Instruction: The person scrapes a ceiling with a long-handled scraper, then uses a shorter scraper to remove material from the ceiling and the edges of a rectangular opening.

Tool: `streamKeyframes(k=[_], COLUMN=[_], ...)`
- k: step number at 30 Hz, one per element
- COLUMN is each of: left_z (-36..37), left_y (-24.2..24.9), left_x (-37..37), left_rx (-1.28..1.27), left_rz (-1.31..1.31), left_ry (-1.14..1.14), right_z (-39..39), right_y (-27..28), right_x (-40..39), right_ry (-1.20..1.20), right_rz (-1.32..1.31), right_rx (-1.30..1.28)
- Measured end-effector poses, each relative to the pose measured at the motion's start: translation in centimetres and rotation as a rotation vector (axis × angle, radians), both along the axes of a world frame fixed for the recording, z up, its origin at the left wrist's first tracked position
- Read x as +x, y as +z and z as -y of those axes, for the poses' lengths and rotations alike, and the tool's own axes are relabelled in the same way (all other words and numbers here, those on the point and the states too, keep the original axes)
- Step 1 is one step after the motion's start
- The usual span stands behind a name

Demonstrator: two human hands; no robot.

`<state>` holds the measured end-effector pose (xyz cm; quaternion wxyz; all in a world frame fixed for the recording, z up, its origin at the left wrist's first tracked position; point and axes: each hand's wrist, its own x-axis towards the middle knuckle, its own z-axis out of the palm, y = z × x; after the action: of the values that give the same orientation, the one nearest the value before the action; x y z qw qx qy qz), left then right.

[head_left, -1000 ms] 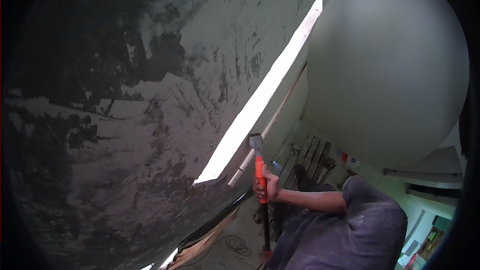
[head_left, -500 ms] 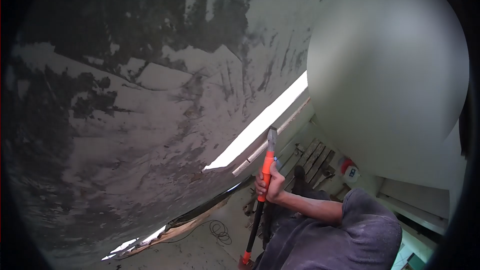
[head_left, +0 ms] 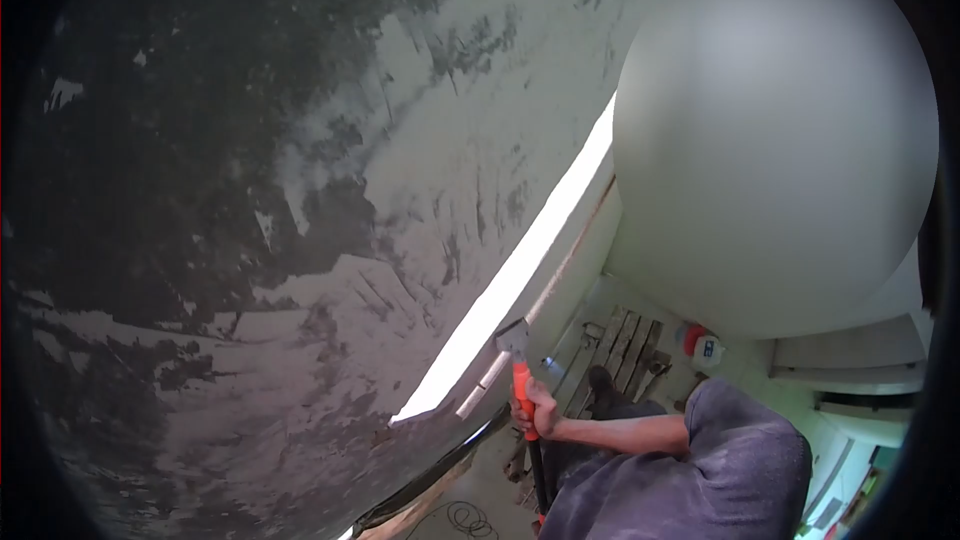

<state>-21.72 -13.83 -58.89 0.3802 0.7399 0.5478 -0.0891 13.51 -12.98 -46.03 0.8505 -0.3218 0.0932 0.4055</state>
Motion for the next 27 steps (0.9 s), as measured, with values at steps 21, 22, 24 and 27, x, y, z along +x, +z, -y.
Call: streamKeyframes(k=[21, 22, 24, 27], left_z=[-0.7, -1.4, -1.0, -1.1], left_y=[8.7, 5.0, -0.6, -4.8], left_x=[-8.0, -9.2, -8.2, -4.9], left_rx=[-0.655, -0.888, -0.752, -0.702], left_rz=[0.277, 0.376, 0.276, 0.34], left_ry=[0.846, 0.968, 0.957, 0.9], right_z=[-1.2, -1.1, -1.1, -1.4], right_y=[3.3, 2.7, 1.4, 0.1], right_x=[0.0, 0.0, 0.1, 0.7], right_ry=[0.162, 0.164, 0.155, 0.098], right_rz=[-0.145, -0.125, -0.075, 0.002], right_rx=[0.144, 0.133, 0.097, 0.071])
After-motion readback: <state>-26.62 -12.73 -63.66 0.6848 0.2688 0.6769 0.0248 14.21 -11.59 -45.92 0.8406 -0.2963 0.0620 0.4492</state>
